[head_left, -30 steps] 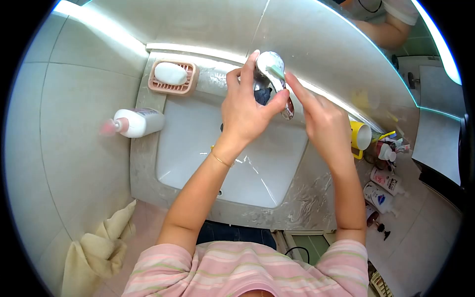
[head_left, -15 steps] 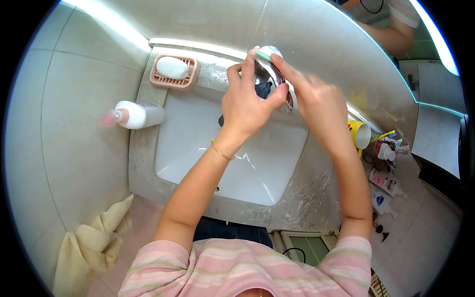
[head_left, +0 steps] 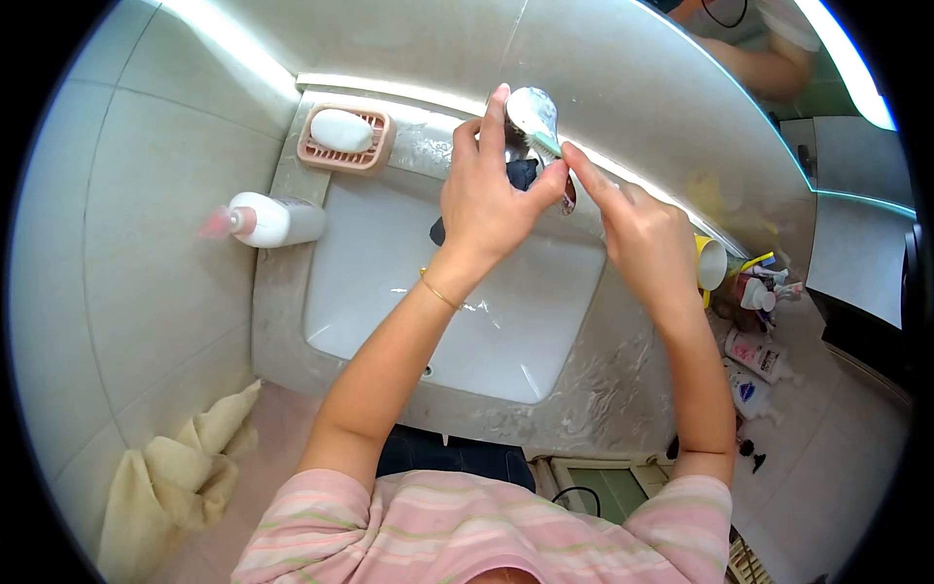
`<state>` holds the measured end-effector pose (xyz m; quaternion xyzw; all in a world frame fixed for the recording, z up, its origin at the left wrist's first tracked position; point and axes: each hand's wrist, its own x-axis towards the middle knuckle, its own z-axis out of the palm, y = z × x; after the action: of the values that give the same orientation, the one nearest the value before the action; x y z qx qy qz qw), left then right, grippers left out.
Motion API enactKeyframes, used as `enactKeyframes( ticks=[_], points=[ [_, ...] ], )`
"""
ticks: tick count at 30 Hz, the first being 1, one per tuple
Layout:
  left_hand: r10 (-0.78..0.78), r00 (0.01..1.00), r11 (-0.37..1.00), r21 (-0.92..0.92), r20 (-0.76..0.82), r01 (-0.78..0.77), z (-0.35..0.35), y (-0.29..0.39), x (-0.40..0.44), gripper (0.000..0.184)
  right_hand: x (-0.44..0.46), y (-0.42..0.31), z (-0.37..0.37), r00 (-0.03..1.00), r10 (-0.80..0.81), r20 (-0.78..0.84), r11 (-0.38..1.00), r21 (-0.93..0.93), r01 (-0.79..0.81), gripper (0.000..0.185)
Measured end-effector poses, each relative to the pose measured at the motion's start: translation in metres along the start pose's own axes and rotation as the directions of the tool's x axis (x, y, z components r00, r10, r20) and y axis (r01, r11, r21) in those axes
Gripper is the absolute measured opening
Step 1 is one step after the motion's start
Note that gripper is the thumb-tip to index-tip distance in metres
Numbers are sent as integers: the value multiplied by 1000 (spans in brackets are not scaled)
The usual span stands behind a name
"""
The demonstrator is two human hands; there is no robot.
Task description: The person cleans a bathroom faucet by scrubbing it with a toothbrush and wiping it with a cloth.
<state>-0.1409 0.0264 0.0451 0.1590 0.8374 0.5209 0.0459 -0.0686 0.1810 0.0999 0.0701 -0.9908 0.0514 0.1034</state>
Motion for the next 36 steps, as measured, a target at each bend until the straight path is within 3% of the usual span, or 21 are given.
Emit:
enactKeyframes(
  ticks=[3, 5, 7, 12, 15, 17, 27, 32, 36],
  points=[
    [89, 995, 996, 28, -44, -88, 3, -7, 1, 87, 14, -1, 3, 999, -1, 38, 999, -44, 2, 69],
    [163, 984, 985, 64, -69, -159, 3, -10, 3, 87, 25, -1, 13, 996, -47, -72, 999, -25, 46, 70],
    [182, 981, 982, 62, -69, -177, 2, -8, 0, 84, 4, 0, 5, 999, -18, -51, 999, -39, 16, 70],
    [179, 979, 980, 102, -100, -169, 6, -4, -3, 83, 9, -7, -6, 998, 46, 53, 992, -116, -39, 69],
    [208, 971, 967, 176, -116, -186, 4, -6, -3, 83, 22, -8, 6, 997, -40, -63, 997, -70, 36, 70],
    [224, 968, 962, 185, -115, -201, 3, -7, -2, 83, 0, -4, 5, 999, 12, -36, 1000, -12, -12, 70],
    [191, 978, 971, 164, -89, -174, 3, -4, -4, 83, 2, 1, 2, 1000, 7, -11, 996, -87, -8, 69],
    [203, 973, 968, 173, -115, -181, 6, -5, -3, 84, 26, -1, 8, 996, -74, -56, 991, -118, 67, 72],
    [230, 965, 960, 191, -124, -204, 6, -8, -4, 87, 3, -1, 1, 999, -31, -13, 991, -132, 29, 72]
  ],
)
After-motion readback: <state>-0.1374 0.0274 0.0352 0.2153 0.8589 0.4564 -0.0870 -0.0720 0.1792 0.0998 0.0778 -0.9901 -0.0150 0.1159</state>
